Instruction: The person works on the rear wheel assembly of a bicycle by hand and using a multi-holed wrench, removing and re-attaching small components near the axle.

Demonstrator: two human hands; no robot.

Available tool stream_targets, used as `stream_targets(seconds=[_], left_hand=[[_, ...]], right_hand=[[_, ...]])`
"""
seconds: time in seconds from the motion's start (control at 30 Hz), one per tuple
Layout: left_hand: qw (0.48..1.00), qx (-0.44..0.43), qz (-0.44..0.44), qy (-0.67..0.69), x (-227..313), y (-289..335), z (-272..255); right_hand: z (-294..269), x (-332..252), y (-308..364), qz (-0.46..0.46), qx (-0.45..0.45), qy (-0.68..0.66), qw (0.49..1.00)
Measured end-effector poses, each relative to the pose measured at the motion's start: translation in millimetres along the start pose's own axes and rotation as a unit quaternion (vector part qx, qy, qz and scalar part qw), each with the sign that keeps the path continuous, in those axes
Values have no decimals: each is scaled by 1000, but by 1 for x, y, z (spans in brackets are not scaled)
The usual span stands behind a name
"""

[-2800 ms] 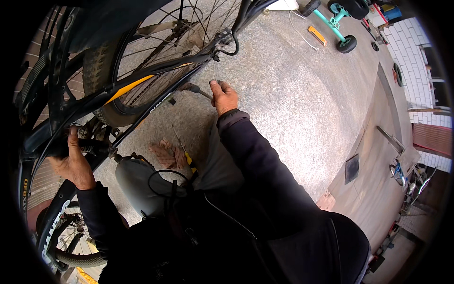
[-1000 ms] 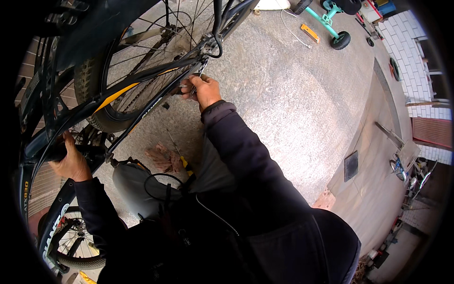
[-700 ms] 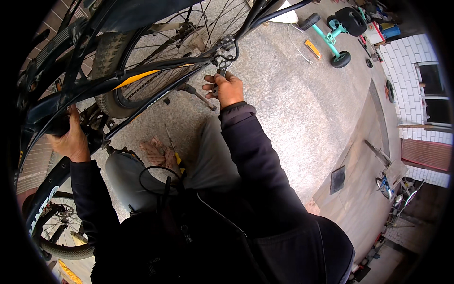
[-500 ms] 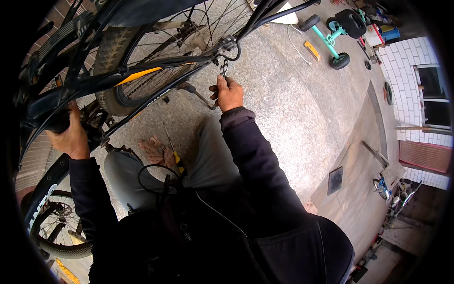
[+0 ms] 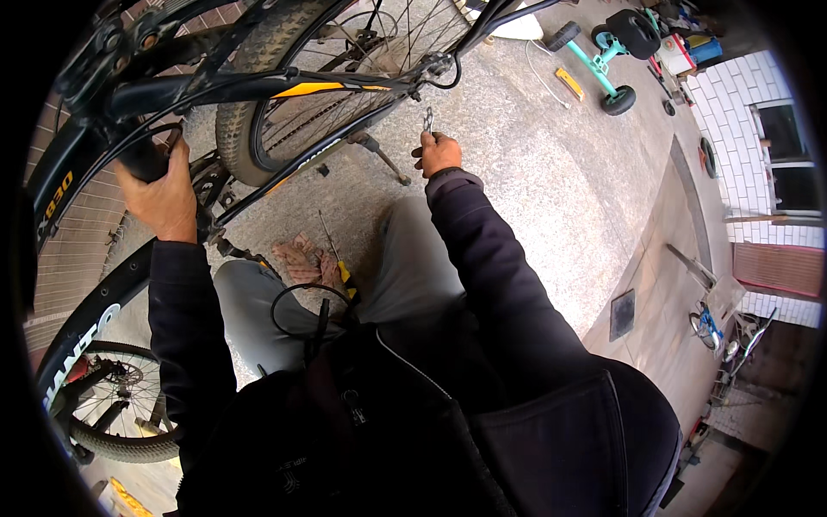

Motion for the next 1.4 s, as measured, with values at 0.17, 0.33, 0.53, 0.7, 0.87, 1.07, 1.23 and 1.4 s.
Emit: stream_targets(seconds=[0.17, 0.33, 0.53, 0.7, 0.87, 1.07, 1.23, 1.4], left_hand=[[1000, -3, -15, -26, 2, -2, -3], [1000, 9, 8, -24, 2, -4, -6], [1000, 8, 13, -25, -6, -2, -8], [998, -42, -6, 51, -5, -2, -5], [984, -120, -75, 109, -10, -4, -1], [948, -221, -145, 179, -26, -4, 4], [955, -235, -124, 130, -25, -3, 3], [962, -206, -111, 142, -17, -5, 0]], right_hand=[[10, -1, 5, -6, -38, 4, 999], [27, 4, 12, -3, -37, -36, 999], [30, 1, 23, -5, -40, -77, 996], [27, -3, 26, 7, -22, -125, 992], [36, -13, 34, 24, -19, -197, 980], [41, -15, 26, 85, 47, -285, 954], [64, -5, 24, 76, 88, -391, 913], [95, 16, 43, 70, 112, -394, 910]])
Point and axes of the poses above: each hand's wrist, its own y-axis away from the middle knuckle, its own z-axis out of the palm, x = y × z, the point moved 6 cm from there along -y, towards the middle knuckle, and after that the axes turned 5 degrees about -z, right-handed, at the moved point
